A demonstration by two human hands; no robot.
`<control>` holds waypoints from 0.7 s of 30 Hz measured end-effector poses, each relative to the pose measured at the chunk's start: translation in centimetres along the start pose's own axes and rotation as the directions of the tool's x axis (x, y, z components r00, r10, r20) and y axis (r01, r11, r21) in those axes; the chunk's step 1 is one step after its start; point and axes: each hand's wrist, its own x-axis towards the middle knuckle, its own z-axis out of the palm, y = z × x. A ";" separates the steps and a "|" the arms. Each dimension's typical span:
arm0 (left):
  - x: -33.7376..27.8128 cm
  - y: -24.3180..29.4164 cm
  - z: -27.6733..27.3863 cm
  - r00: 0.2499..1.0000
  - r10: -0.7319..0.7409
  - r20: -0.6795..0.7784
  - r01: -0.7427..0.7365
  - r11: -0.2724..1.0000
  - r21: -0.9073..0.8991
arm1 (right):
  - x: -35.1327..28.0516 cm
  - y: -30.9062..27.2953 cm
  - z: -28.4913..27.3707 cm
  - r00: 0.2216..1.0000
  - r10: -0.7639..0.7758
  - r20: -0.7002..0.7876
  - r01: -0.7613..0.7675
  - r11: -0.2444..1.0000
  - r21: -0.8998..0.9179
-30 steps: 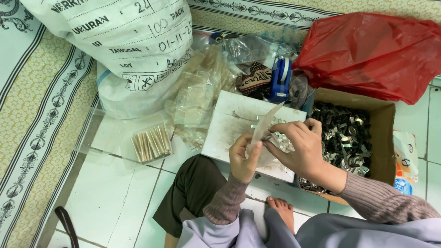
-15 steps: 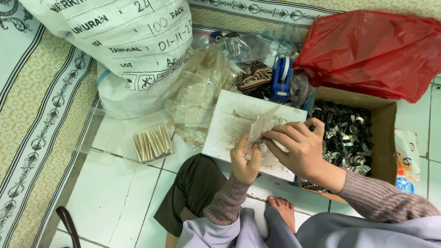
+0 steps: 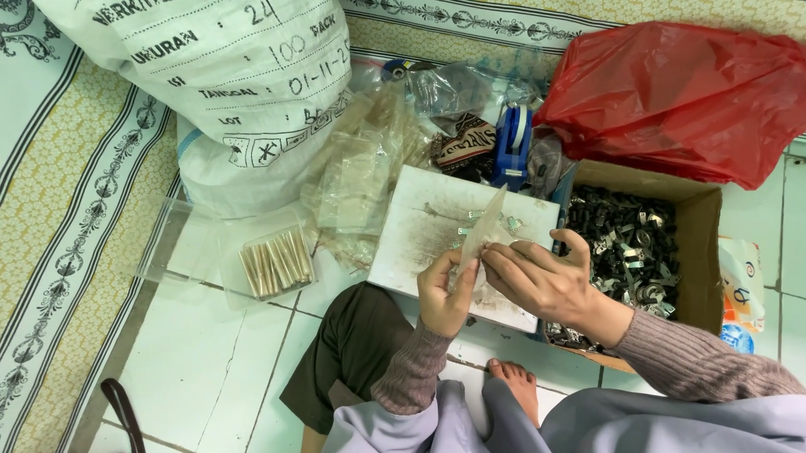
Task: Picking up small metal components from a box and placing them into small plastic bags for packaging.
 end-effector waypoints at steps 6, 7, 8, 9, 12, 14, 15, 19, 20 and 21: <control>-0.2 -0.9 -0.5 0.999 -0.038 0.014 0.038 0.999 -0.024 | 0.3 0.0 -0.3 1.000 -0.008 0.004 0.008 0.999 0.033; -0.2 -1.0 -0.5 0.999 -0.038 0.014 0.038 0.999 -0.024 | 0.2 -0.1 -0.1 1.000 -0.008 0.004 0.008 0.999 0.033; -0.3 -1.0 -0.5 0.999 -0.041 0.016 0.041 0.999 -0.009 | 0.1 -0.1 0.1 1.000 -0.004 0.011 0.003 1.000 0.029; -0.3 -1.1 -0.4 0.999 -0.044 0.017 0.044 0.999 0.006 | 0.0 -0.2 0.2 1.000 0.001 0.018 -0.001 1.000 0.025; -0.3 -0.7 -0.1 0.999 -0.032 0.016 0.031 0.999 0.028 | 0.5 -0.3 0.1 0.998 0.021 0.052 -0.021 1.000 0.008; 0.0 0.4 -0.1 1.000 -0.023 0.015 0.023 0.999 0.043 | 1.4 -0.3 0.0 0.996 0.065 0.057 -0.069 0.996 0.059; 0.1 1.0 0.0 1.000 -0.015 0.013 0.014 0.998 0.058 | 1.9 -0.3 -0.1 0.992 0.108 0.064 -0.115 0.987 0.109; 0.2 0.9 -0.2 0.999 -0.011 0.031 0.009 0.998 0.054 | 1.0 0.0 0.3 0.962 0.205 0.181 -0.240 0.950 0.201; 0.2 1.0 -0.2 0.999 -0.006 0.038 0.004 0.998 0.059 | 0.8 0.0 0.4 0.945 0.241 0.220 -0.290 0.929 0.228; 0.1 1.2 -0.2 0.999 -0.001 0.046 -0.002 0.998 0.065 | 0.5 0.1 0.5 0.925 0.276 0.260 -0.341 0.906 0.252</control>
